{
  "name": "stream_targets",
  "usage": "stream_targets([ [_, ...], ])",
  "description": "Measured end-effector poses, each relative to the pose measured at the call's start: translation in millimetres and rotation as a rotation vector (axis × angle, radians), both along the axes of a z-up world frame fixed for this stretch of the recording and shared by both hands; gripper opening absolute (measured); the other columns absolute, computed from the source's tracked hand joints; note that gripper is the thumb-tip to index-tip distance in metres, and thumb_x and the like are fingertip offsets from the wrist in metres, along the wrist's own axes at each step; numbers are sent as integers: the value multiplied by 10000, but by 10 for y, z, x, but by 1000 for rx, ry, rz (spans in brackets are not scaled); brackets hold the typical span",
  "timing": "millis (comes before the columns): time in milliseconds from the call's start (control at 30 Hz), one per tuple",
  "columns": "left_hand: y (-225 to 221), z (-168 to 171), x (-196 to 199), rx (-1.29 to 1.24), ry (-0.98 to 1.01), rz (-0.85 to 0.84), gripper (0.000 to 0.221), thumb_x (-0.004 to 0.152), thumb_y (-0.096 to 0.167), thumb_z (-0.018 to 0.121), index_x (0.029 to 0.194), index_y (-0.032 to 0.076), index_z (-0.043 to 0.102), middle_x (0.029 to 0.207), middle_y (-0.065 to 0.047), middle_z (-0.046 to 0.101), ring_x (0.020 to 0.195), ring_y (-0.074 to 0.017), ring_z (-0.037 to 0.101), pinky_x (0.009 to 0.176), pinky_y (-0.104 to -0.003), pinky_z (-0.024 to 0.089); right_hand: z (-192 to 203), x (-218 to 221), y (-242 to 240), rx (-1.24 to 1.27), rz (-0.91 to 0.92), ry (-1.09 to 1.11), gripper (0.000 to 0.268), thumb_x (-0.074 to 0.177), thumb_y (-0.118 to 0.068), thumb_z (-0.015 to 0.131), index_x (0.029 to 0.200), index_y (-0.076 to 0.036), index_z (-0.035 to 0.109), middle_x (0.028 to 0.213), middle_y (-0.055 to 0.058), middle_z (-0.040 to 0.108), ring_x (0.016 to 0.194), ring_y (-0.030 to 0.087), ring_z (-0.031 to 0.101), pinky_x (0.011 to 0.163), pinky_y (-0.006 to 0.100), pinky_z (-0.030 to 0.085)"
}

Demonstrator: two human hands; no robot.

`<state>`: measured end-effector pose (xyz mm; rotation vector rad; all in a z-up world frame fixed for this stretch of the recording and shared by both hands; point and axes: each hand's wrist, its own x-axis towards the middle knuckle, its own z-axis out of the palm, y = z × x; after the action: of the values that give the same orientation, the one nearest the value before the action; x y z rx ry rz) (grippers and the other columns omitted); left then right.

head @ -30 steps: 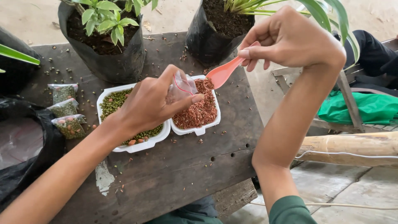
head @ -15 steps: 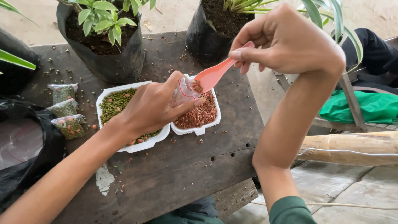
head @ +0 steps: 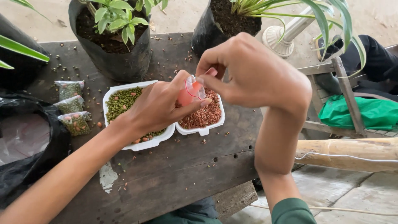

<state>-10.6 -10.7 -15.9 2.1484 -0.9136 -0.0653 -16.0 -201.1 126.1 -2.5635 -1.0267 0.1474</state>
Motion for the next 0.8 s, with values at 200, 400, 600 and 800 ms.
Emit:
stream_targets([
  [200,24,-100,33,-95,-32,-7,333,960,310,685,1075,90,463,635,-104,645,535,-410,607,469,-441,423,44,-292,143,19,40,-179,146,996,-89,651,866,-39,695,778,46,736,572,190,638,520,364,440],
  [400,46,-192,37,-238,-197,-40,337,997,293,675,1138,68,469,540,4,567,475,-259,587,442,-360,407,113,-449,157,77,99,-279,100,1041,-105,682,974,-53,736,739,44,589,536,210,492,463,381,341],
  [600,50,-192,61,-305,-196,-83,378,1006,315,687,1164,51,468,643,-16,660,471,-187,597,430,-310,410,191,-573,93,93,71,-380,53,1007,-10,725,1012,2,777,855,78,692,689,200,618,558,337,451],
  [800,47,-43,36,-312,-76,-46,503,970,467,640,1144,16,503,706,-57,694,478,-157,580,424,-287,410,318,-583,-194,115,-104,-418,34,1051,13,851,1021,11,835,857,61,738,548,99,516,536,230,369],
])
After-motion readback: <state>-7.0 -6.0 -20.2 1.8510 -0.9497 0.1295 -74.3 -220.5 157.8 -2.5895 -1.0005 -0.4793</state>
